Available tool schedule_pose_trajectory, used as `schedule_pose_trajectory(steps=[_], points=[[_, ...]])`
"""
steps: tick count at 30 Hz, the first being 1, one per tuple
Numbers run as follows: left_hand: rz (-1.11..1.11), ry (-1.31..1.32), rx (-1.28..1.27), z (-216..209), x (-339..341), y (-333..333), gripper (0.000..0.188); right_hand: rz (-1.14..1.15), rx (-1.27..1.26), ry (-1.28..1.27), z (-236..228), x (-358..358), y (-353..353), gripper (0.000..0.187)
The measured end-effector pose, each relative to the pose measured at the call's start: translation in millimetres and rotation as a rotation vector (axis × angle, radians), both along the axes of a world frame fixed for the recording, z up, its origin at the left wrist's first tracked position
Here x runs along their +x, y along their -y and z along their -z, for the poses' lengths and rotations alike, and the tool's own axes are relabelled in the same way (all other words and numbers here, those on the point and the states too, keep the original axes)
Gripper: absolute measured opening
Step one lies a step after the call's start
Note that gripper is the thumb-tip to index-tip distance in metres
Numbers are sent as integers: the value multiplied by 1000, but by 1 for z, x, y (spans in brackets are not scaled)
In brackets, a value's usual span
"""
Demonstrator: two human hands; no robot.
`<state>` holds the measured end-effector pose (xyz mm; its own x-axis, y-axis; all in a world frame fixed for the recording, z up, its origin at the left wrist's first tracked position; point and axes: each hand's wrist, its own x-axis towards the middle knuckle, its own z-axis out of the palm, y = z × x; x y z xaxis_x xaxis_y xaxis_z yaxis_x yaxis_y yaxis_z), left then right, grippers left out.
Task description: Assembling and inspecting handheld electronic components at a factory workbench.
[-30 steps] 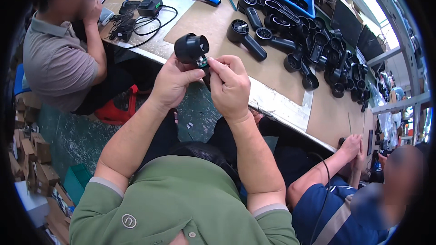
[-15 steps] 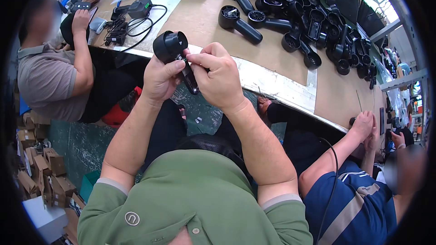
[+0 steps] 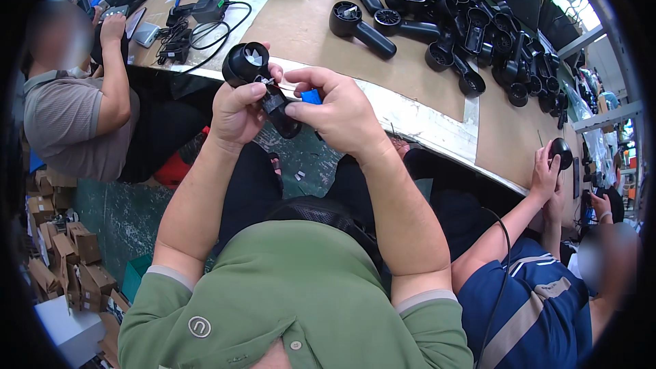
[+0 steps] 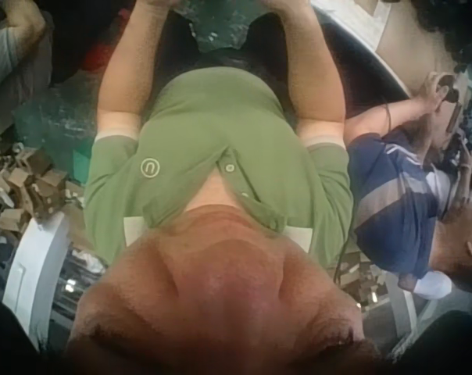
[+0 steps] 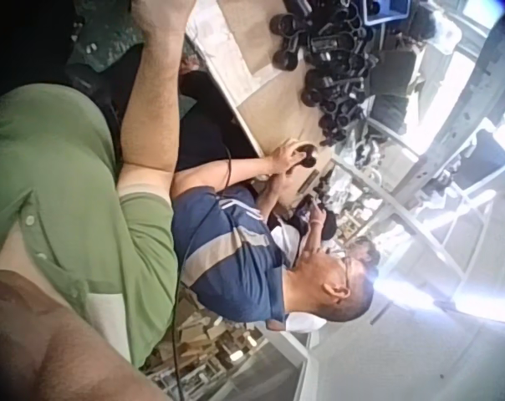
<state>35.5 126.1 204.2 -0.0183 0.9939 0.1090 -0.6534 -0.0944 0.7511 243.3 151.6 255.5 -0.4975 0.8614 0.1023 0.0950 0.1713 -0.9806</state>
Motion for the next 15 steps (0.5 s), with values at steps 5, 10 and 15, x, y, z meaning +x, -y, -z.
schedule_pose_trajectory(steps=[5,10,15], points=[[34,-31,24,-3,-8,-5,39,-88,-400,-157,-2,20,-4,43],[96,-79,11,-4,-15,-9,58,-146,-537,-210,2,28,-13,45],[112,-67,6,-1,-10,-7,60,-172,-532,-186,5,29,-16,42]])
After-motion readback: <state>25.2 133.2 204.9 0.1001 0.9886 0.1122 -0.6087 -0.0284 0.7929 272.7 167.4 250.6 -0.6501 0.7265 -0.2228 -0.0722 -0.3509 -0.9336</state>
